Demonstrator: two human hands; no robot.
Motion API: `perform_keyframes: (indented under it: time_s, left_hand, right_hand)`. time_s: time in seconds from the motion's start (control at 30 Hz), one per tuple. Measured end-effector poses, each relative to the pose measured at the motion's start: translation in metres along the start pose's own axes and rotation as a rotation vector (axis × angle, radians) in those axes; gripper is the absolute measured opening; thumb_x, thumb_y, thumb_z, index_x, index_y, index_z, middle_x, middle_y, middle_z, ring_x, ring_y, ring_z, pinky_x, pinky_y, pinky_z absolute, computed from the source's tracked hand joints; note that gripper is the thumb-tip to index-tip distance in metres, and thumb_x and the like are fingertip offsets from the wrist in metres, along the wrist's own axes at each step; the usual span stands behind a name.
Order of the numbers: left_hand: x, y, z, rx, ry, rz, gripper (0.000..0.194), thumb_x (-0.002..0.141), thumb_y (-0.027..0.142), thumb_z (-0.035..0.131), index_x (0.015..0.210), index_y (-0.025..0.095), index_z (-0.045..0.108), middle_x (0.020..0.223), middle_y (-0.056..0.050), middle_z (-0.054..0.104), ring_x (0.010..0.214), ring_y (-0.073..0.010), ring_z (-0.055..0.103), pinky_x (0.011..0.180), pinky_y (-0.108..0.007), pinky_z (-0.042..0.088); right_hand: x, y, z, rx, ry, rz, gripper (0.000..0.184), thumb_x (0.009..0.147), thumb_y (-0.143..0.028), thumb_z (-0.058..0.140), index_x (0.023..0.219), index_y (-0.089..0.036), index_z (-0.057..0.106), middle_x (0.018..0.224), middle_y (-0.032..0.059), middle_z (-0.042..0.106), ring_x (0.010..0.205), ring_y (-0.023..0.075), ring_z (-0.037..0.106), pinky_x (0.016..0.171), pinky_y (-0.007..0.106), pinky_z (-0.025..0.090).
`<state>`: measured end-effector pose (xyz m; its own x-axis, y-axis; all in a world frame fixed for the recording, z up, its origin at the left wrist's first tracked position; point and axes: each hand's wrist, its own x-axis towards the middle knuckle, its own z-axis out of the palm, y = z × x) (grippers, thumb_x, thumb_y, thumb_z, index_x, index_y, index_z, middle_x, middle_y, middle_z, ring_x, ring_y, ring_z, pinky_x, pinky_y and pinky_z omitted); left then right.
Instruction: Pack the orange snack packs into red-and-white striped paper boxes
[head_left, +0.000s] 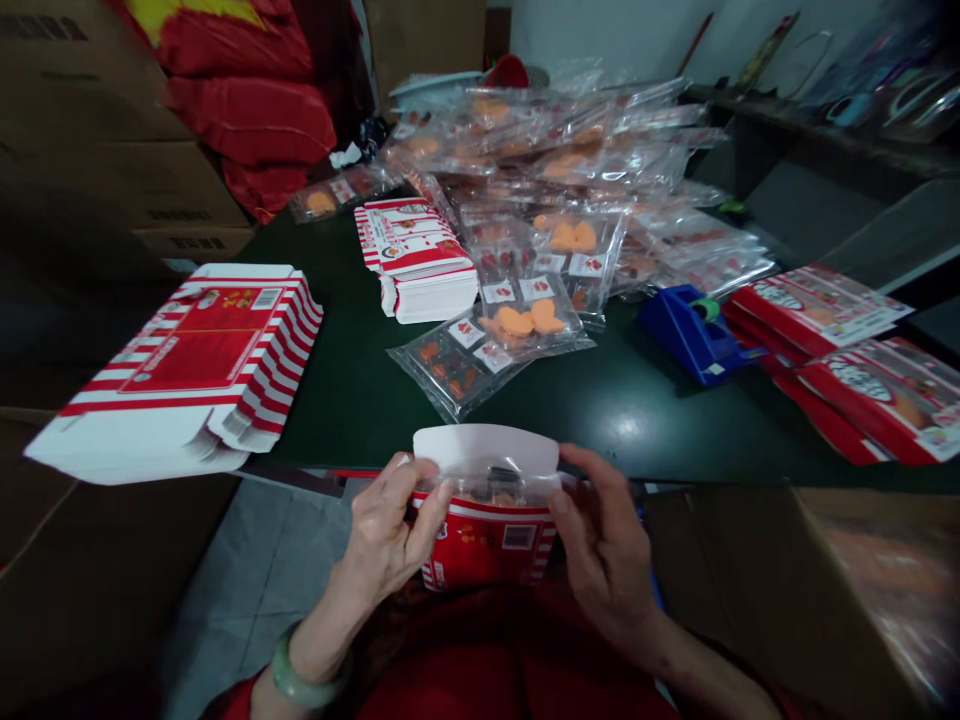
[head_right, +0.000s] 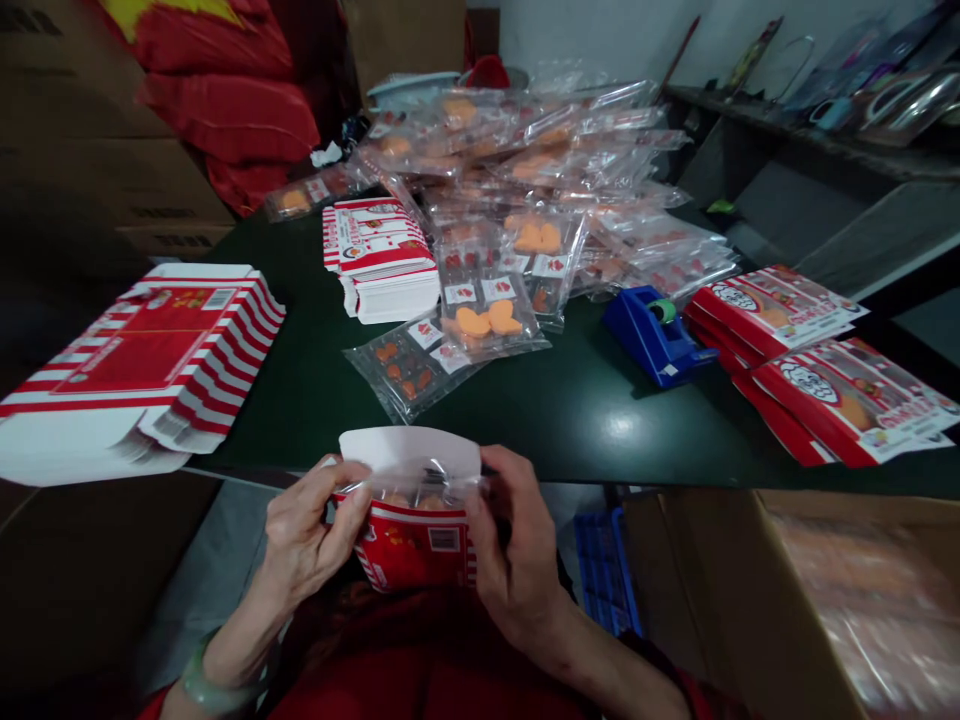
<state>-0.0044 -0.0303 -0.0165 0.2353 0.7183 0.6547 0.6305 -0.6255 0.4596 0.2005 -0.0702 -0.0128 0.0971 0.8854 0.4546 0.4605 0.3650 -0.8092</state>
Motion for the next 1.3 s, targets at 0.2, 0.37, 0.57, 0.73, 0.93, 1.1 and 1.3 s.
perform_keyframes:
  time_s: [0.2, 0.37, 0.57, 0.73, 0.93, 1.1, 1.3]
  left_hand:
    - [0.001, 0.001, -0.006, -0.026, -0.071, -0.033, 0.017, 0.088, 0.020, 0.051, 0.072, 0.017, 0.055, 0.060, 0.002, 0.053, 0.052, -0.0093, 0.048, 0.049, -0.019, 0.040]
    - [-0.003, 0.007, -0.008, -0.036, -0.086, -0.043, 0.022, 0.088, 0.022, 0.051, 0.068, 0.017, 0.057, 0.060, 0.002, 0.051, 0.050, -0.0089, 0.047, 0.047, -0.018, 0.040]
    - [-0.020, 0.004, -0.006, 0.002, -0.043, 0.045, 0.014, 0.089, 0.024, 0.052, 0.093, 0.017, 0.064, 0.074, -0.003, 0.065, 0.060, -0.0116, 0.060, 0.055, -0.019, 0.049]
    - [-0.021, -0.006, 0.002, -0.044, -0.015, 0.026, 0.018, 0.090, 0.022, 0.051, 0.097, 0.016, 0.066, 0.080, -0.006, 0.066, 0.069, -0.0125, 0.064, 0.061, -0.019, 0.052]
    - [-0.007, -0.007, 0.001, -0.099, -0.034, -0.018, 0.018, 0.088, 0.021, 0.052, 0.078, 0.016, 0.067, 0.064, -0.001, 0.064, 0.051, -0.0092, 0.056, 0.049, -0.017, 0.044]
    - [-0.010, 0.000, -0.001, -0.075, -0.070, -0.061, 0.019, 0.088, 0.024, 0.052, 0.076, 0.016, 0.065, 0.064, -0.001, 0.062, 0.049, -0.0085, 0.053, 0.048, -0.017, 0.043]
    - [-0.012, 0.005, -0.001, -0.103, -0.110, -0.083, 0.018, 0.087, 0.024, 0.052, 0.077, 0.017, 0.065, 0.067, -0.001, 0.061, 0.052, -0.0094, 0.053, 0.049, -0.018, 0.043]
  right_hand:
    - [-0.002, 0.008, 0.001, -0.290, -0.095, -0.369, 0.038, 0.086, -0.012, 0.051, 0.122, -0.024, 0.049, 0.118, 0.0129, 0.048, 0.102, 0.0222, 0.059, 0.075, 0.034, 0.057]
    - [0.006, -0.003, -0.005, -0.557, -0.215, -0.386, 0.028, 0.092, -0.024, 0.045, 0.117, -0.014, 0.051, 0.101, 0.0158, 0.060, 0.087, 0.0232, 0.063, 0.063, 0.031, 0.054]
    - [0.030, -0.021, -0.016, -0.705, -0.687, -0.223, 0.024, 0.093, -0.033, 0.042, 0.084, -0.019, 0.058, 0.076, 0.0060, 0.063, 0.059, 0.0183, 0.059, 0.050, 0.028, 0.041]
    - [0.038, -0.010, -0.012, -0.715, -0.725, -0.223, 0.021, 0.093, -0.030, 0.044, 0.088, -0.017, 0.060, 0.075, 0.0060, 0.064, 0.059, 0.0178, 0.059, 0.050, 0.027, 0.041]
    - [0.018, 0.003, -0.004, -0.627, -0.259, -0.428, 0.023, 0.093, -0.028, 0.045, 0.106, -0.015, 0.060, 0.108, 0.0172, 0.057, 0.092, 0.0242, 0.058, 0.069, 0.036, 0.051]
    - [0.023, -0.013, -0.006, -0.807, -0.329, -0.362, 0.021, 0.088, -0.031, 0.053, 0.084, -0.013, 0.064, 0.093, 0.0158, 0.060, 0.093, 0.0306, 0.052, 0.073, 0.044, 0.047]
    - [0.023, -0.009, -0.011, -0.753, -0.475, -0.224, 0.023, 0.087, -0.033, 0.053, 0.073, -0.017, 0.063, 0.079, 0.0102, 0.058, 0.079, 0.0249, 0.051, 0.067, 0.040, 0.046]
